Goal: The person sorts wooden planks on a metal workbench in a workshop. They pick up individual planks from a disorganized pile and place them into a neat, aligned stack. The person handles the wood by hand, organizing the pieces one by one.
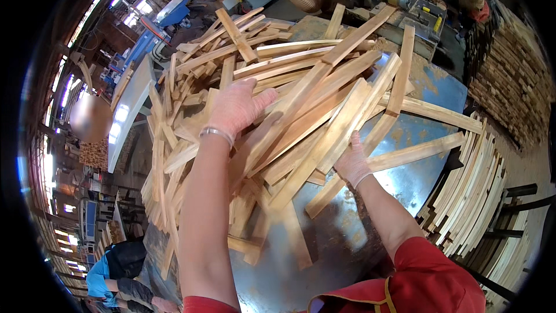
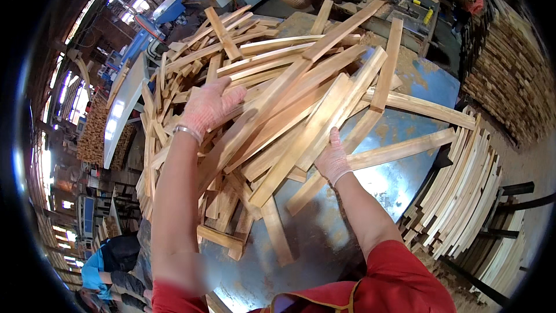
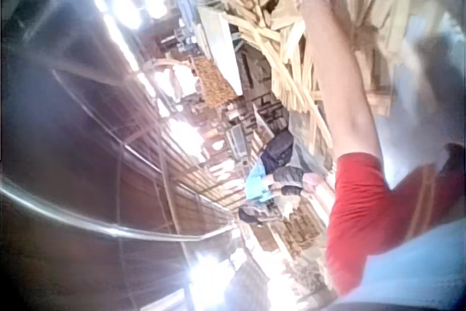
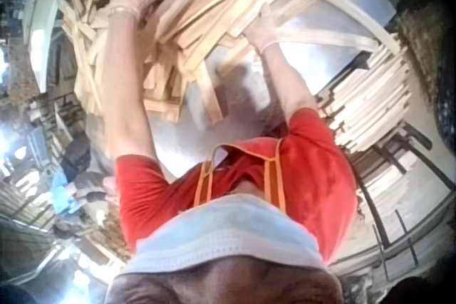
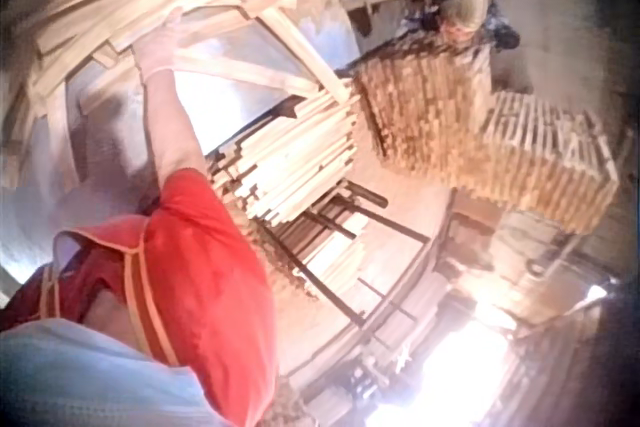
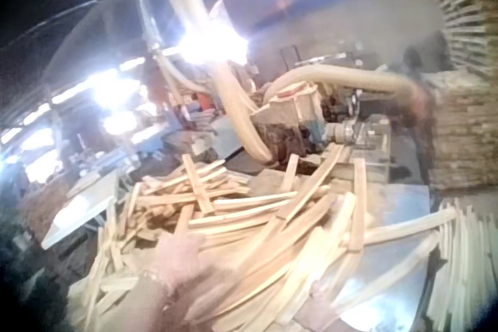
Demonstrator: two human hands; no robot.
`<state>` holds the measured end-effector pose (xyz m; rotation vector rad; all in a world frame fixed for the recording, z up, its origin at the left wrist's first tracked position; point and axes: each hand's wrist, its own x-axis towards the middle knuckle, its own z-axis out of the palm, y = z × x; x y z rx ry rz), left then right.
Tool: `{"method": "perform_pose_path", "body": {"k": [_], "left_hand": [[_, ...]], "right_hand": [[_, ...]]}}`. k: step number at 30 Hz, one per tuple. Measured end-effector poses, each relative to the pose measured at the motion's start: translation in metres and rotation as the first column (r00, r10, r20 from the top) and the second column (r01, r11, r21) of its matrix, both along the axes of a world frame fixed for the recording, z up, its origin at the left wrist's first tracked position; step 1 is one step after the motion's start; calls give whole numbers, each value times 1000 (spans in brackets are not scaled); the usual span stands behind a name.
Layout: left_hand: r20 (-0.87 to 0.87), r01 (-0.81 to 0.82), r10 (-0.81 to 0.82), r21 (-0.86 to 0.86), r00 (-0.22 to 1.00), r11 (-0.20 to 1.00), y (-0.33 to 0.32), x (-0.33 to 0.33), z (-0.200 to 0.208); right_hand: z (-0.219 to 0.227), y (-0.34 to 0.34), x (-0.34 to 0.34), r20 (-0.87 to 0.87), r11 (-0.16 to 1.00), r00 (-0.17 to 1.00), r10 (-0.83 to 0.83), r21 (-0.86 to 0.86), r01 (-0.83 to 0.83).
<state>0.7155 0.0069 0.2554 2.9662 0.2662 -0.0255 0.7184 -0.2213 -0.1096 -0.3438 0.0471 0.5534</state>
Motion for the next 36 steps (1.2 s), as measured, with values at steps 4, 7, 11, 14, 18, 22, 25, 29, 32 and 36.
{"method": "perform_pose_path", "body": {"k": [4,7,11,14,18,22,25,29,32,36], "left_hand": [[-281,-55,63,37,958,998,1,31,-55],[-168,-160,185,148,968,976,-30,11,-78],[-248,-77,117,164,962,983,-61,-39,-77],[-208,-71,80,51,975,996,-104,-99,-92],[-194,-243,223,-91,955,966,-128,-183,-122],[-163,-309,273,-270,948,912,-147,-281,-153],[-160,-458,431,-388,888,800,-147,-382,-169],[-216,-624,664,-626,715,468,-131,-527,-205],[-352,-449,380,-140,856,882,-91,-618,-267],[-215,-700,667,-162,713,696,-52,-745,-340]], "right_hand": [[47,-4,-5,-298,984,946,130,159,-85],[60,-11,-12,-346,979,923,168,169,-115],[55,-6,-36,-163,974,979,123,210,-87],[76,-4,-49,-7,951,951,308,25,-308],[56,13,-104,-155,938,926,345,35,-344],[29,-6,-196,-137,875,891,432,-174,-451],[32,-13,-283,-205,704,769,606,-311,-638],[95,-22,-385,-249,200,427,869,-613,-765],[100,-26,-426,-293,-94,233,927,-785,-612],[87,-53,-449,-264,53,390,882,-767,-640]]}}
